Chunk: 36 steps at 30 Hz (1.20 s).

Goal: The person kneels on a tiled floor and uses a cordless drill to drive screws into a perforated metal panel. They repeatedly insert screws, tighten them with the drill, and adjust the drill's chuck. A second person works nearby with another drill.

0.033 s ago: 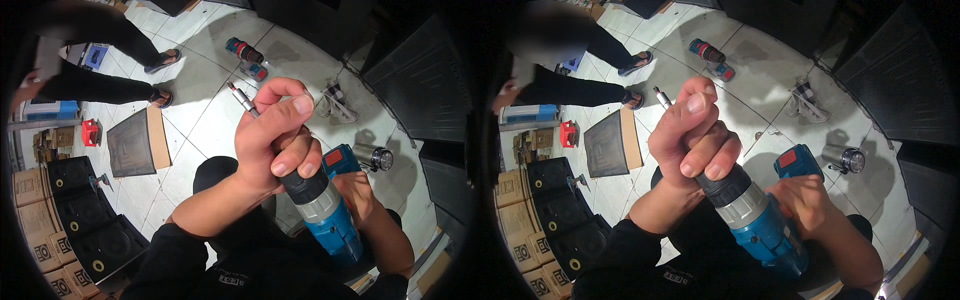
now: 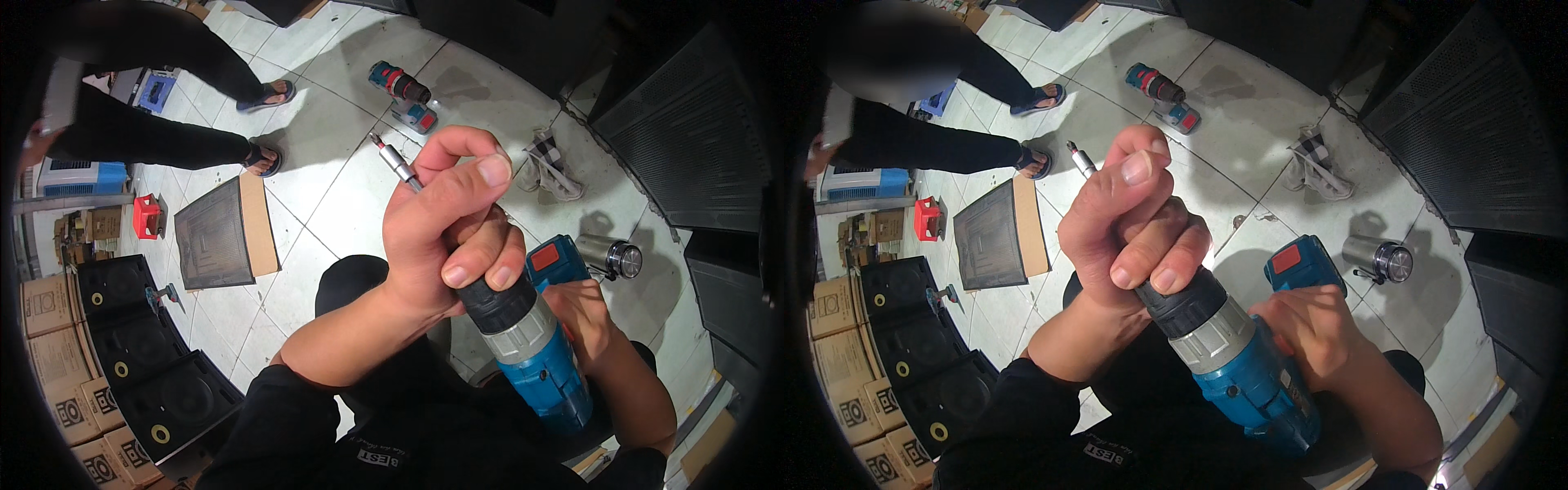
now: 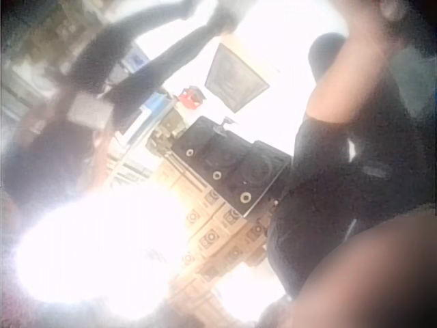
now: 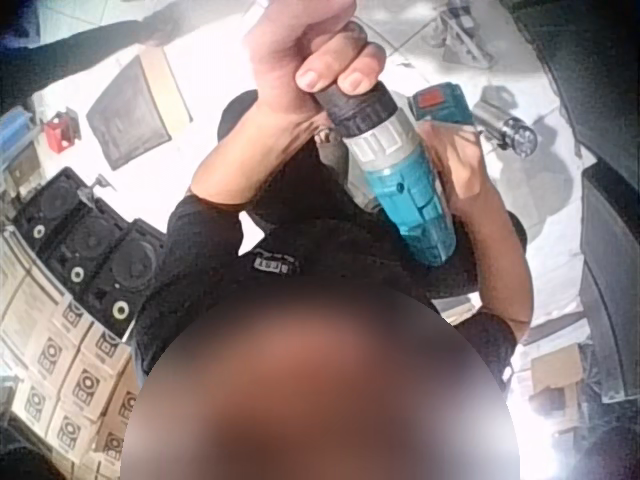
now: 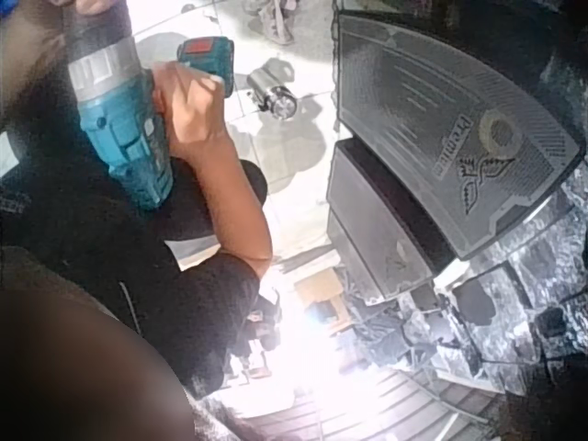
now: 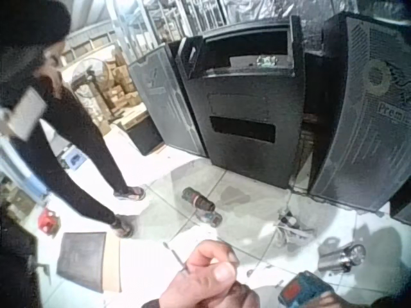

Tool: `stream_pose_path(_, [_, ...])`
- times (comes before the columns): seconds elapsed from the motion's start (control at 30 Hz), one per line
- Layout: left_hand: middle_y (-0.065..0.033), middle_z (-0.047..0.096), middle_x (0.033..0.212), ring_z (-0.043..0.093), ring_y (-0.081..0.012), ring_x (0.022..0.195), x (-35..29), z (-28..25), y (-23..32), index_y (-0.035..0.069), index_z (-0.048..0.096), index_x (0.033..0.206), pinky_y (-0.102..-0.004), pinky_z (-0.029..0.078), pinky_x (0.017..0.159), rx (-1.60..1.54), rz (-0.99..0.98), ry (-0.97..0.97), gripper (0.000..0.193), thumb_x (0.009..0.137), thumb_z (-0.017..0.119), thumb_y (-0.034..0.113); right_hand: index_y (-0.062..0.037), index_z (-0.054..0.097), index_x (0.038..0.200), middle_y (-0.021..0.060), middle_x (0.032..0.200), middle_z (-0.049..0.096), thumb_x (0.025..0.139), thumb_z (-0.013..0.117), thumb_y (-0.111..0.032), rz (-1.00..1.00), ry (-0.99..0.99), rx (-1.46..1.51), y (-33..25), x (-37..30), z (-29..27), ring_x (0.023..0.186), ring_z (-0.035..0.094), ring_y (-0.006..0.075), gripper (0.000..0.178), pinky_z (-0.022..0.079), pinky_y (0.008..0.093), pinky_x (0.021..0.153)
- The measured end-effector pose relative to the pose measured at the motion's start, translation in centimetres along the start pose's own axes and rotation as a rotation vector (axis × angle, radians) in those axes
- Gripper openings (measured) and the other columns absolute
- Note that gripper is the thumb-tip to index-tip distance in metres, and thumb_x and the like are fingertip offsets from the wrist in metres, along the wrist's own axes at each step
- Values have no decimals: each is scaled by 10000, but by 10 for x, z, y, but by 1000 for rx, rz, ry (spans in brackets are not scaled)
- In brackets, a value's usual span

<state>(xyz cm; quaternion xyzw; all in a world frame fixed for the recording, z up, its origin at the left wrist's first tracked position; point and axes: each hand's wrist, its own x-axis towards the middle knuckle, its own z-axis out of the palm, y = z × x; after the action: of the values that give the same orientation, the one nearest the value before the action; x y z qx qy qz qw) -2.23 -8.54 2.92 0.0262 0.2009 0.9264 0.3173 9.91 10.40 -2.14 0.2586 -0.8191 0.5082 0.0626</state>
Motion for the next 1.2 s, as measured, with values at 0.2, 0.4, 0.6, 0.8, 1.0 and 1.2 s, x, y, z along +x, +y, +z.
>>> stream_pose_path(0.2, [80,336,541,432,-48,355,0,-2,-3,1,491,1174,-325,537,476,-52,17,-37,188,1060,367,85,25,622,932,127,746,607,808,613,-85,0,-26,2,0,-2,-3,592,653,306,166,540,413,559])
stream_pose_path(0.4, [79,354,547,442,-47,366,-1,0,-3,18,496,1165,-319,541,490,-63,2,-42,177,1046,394,99,23,623,928,123,786,628,805,624,-88,2,-21,-11,-4,-2,-2,610,663,290,166,550,403,574])
stream_pose_path(0.6, [55,414,598,433,-59,377,2,1,-8,34,566,1043,-313,510,470,100,-20,215,109,984,543,123,44,642,1003,120,782,622,788,637,-45,-4,-51,-294,-7,3,-18,618,660,278,233,542,387,589])
stream_pose_path(0.8, [-4,513,706,429,-85,404,6,-4,-6,47,593,991,-337,499,476,111,-33,191,91,930,629,105,58,648,1060,115,749,596,766,643,-6,10,-47,-323,-8,5,-19,611,650,281,301,523,379,581])
stream_pose_path(1.0, [-9,530,741,434,-84,410,9,-7,-6,43,600,999,-335,502,488,122,-38,163,92,930,618,102,51,642,1077,116,746,595,810,640,-44,4,-67,-367,-3,5,-20,622,653,289,284,531,391,614])
stream_pose_path(1.2, [81,408,575,425,-42,370,11,-2,-9,38,610,997,-290,496,473,172,-15,224,137,960,549,155,47,641,1073,115,747,606,830,645,-68,-13,-68,-399,-2,6,-22,625,661,292,269,535,393,627])
